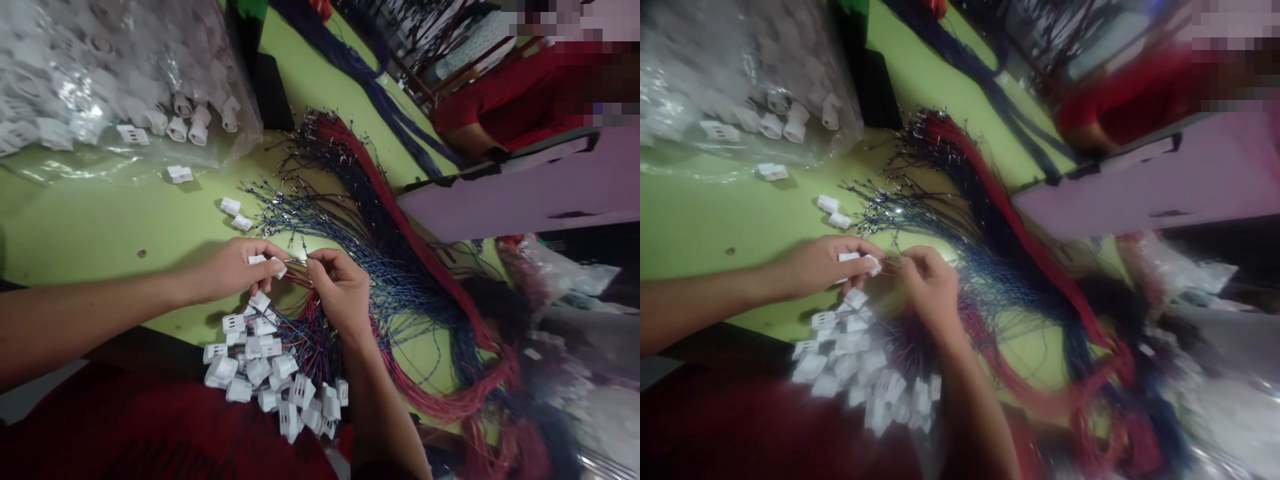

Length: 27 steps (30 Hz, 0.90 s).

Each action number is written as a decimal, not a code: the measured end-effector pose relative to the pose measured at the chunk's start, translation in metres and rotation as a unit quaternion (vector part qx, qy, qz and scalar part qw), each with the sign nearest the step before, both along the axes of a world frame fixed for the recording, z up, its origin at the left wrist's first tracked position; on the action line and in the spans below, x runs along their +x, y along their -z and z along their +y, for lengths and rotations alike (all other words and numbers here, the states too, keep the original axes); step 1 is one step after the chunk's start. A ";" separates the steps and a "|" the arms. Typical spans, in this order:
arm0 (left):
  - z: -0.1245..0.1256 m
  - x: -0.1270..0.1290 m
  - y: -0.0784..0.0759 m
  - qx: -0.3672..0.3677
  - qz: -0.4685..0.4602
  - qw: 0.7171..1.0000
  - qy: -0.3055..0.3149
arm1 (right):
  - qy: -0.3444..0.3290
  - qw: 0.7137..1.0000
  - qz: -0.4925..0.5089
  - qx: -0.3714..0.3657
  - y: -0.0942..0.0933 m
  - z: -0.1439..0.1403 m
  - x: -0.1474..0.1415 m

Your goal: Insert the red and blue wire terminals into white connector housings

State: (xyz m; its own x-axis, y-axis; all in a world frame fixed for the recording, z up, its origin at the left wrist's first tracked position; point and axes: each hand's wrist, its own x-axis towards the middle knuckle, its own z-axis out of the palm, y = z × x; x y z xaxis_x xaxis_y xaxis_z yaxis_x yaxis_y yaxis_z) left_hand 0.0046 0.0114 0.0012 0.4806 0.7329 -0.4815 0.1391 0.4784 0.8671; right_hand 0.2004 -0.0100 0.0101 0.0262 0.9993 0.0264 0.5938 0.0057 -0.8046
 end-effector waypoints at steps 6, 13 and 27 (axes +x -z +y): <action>0.001 0.002 -0.003 -0.010 0.002 1.000 -0.005 | -0.019 0.999 -0.021 0.032 -0.003 -0.004 -0.003; -0.001 0.005 -0.004 -0.023 -0.005 0.999 -0.033 | -0.042 0.999 -0.015 -0.003 -0.008 -0.010 -0.005; 0.002 0.006 -0.001 -0.092 -0.100 0.985 -0.103 | -0.052 0.998 -0.041 0.009 -0.011 -0.012 -0.005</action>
State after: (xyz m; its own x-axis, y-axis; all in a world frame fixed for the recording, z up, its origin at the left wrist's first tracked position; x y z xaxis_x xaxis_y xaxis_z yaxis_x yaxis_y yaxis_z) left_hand 0.0108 0.0130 0.0018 0.4294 0.7337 -0.5267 -0.1422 0.6308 0.7628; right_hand 0.1949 -0.0216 0.0215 -0.0801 0.9959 0.0421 0.6533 0.0844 -0.7524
